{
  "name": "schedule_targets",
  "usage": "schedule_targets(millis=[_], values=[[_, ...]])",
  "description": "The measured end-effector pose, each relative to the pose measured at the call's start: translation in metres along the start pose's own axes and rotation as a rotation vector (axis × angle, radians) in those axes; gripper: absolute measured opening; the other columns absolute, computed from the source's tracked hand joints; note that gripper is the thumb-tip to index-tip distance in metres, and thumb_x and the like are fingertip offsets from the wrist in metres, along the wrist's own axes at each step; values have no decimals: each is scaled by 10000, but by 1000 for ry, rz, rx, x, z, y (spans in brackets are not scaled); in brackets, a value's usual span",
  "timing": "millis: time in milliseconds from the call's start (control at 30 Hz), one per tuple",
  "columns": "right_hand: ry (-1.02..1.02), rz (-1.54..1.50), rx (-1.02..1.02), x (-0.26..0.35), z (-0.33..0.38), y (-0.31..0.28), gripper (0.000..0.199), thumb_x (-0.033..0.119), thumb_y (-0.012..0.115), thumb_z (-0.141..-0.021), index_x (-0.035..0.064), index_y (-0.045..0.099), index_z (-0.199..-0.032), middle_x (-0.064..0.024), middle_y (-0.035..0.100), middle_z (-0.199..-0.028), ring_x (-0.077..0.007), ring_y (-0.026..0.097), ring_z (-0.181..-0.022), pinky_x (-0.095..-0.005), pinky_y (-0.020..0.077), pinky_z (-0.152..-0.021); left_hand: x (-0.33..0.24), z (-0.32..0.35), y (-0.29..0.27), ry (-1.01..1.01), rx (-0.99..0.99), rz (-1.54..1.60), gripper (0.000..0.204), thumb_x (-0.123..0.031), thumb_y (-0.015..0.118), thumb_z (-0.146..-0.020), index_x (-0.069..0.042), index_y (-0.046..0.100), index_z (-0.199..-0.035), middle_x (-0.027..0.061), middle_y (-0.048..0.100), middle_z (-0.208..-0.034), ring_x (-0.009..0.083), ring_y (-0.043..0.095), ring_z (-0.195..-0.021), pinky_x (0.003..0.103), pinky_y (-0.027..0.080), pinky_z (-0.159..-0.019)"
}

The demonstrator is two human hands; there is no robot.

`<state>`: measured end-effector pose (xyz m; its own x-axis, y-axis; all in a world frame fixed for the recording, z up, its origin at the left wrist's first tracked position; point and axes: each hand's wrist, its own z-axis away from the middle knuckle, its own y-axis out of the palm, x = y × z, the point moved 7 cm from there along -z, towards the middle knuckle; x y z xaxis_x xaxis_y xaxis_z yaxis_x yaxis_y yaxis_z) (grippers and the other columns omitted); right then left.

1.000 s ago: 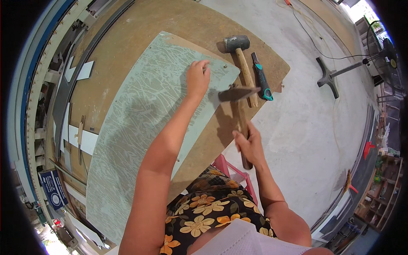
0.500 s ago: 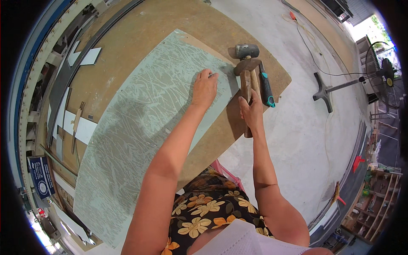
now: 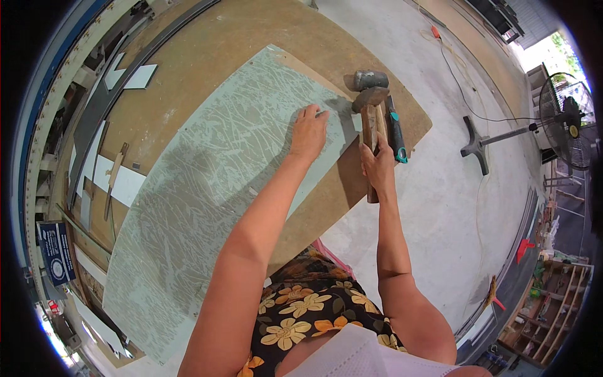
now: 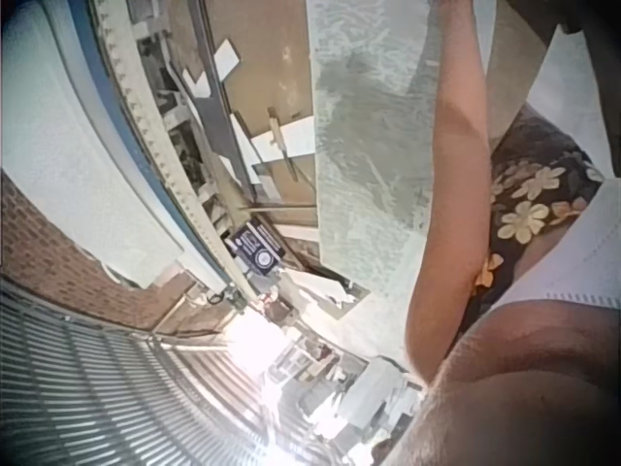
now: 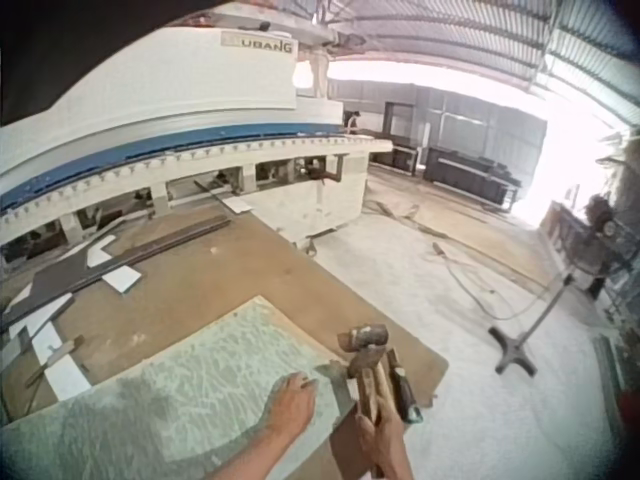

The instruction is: Hammering small nails into a large patterned board on a workbench in a workshop.

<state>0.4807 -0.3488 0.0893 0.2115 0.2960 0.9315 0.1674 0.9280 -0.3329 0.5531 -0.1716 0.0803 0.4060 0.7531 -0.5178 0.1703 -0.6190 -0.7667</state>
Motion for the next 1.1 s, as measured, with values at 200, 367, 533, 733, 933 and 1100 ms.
schedule_targets(millis=[200, 367, 533, 733, 933, 1100], values=[[18, 27, -9, 4, 3, 0, 410, 114, 636, -920, -18, 523, -1291, -34, 539, -671, -111, 512, -510, -280, 418, -445, -3, -3, 2, -14, 34, -2, 346, -19, 655, -813, -30, 657, -1159, 153, 540, -1209, 360, 515, -1124, 424, 461, -958], [-14, 34, 75, 16, 47, 6, 405, 111, 632, -912, 2, 536, -1290, -37, 538, -669, -93, 486, -500, -278, 404, -459, 4, 0, -3, 26, 52, 46, 358, 23, 620, -804, -18, 655, -1158, 158, 562, -1236, 354, 536, -1126, 414, 466, -959], [-159, 8, 166, 9, 86, 34, 382, 75, 606, -912, 3, 554, -1283, 18, 542, -670, -56, 486, -530, -239, 380, -465, 29, 14, -45, -44, -137, 218, 336, 23, 562, -843, -31, 664, -1159, 174, 605, -1204, 302, 638, -990, 351, 517, -882], [-242, 196, 238, 17, 101, 64, 540, 86, 655, -838, -4, 506, -1350, -174, 669, -943, -259, 644, -896, -377, 485, -842, 50, 73, -142, -313, -216, 355, 251, -8, 572, -872, -37, 694, -1089, 142, 656, -1125, 255, 656, -970, 327, 528, -830], [-298, 510, 200, 39, 101, 77, 592, 125, 683, -830, 159, 494, -1390, -185, 638, -1014, -364, 641, -951, -432, 501, -831, 63, 178, -229, -467, -363, 367, 219, -20, 560, -933, -3, 672, -1120, 86, 671, -1054, 148, 640, -946, 277, 505, -830], [-340, 619, 204, 33, 101, 85, 602, 168, 704, -833, 208, 483, -1392, -162, 604, -994, -352, 625, -928, -462, 501, -795, 64, 272, -262, -638, -484, 401, 215, -35, 538, -967, 25, 660, -1133, 83, 672, -1062, 143, 643, -943, 279, 502, -842]])
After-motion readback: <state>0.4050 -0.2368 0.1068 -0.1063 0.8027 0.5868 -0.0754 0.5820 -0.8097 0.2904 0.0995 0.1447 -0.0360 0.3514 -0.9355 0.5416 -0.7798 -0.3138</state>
